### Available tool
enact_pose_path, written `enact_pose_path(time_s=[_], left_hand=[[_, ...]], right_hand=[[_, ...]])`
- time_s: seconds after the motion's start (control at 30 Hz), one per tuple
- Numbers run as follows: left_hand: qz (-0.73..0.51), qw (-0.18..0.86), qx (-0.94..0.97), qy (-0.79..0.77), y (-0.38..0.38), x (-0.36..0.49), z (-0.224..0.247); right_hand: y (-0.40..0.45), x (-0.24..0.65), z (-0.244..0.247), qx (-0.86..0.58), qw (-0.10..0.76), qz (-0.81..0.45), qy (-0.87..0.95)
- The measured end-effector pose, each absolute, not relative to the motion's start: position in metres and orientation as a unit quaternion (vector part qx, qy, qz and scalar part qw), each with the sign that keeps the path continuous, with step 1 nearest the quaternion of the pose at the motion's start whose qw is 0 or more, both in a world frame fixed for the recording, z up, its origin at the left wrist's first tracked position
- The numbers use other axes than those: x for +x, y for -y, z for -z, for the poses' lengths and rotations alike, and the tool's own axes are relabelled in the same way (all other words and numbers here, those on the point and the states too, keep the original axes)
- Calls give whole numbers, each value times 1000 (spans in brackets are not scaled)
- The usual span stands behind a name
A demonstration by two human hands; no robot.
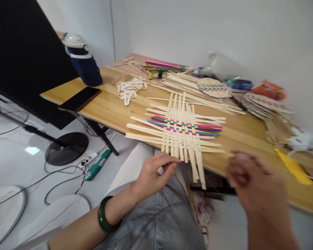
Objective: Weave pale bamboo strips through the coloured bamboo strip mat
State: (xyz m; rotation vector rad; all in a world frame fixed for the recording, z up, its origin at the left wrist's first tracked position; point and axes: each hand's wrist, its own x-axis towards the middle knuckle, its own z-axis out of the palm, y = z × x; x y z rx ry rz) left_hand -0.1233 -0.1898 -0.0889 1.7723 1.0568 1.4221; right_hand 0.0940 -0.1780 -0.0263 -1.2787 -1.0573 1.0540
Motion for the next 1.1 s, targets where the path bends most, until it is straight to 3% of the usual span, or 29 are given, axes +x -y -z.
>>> enact_pose_path(time_s=[0.27,0.5,0.6,0.7,0.83,1.0,1.1], left_hand=[[-530,560,508,-383,177,-102,65],[-539,571,494,-375,168,-90,63],[-530,585,459,-408,164,-92,60],[-543,630,373,-412,156,-100,49],[-576,674,252,-389,139,-115,31],[-638,632,215,-385,116,-132,14],[-662,604,225,-383,101,-141,10]], right_hand=[[174,58,47,-469,487,-631,380],[179,51,51,-437,442,-686,379],[181,61,48,-434,383,-694,428],[183,88,39,-470,293,-649,522],[185,142,16,-514,189,-496,674],[175,204,-17,-595,169,-332,712],[161,228,-35,-630,215,-285,690]])
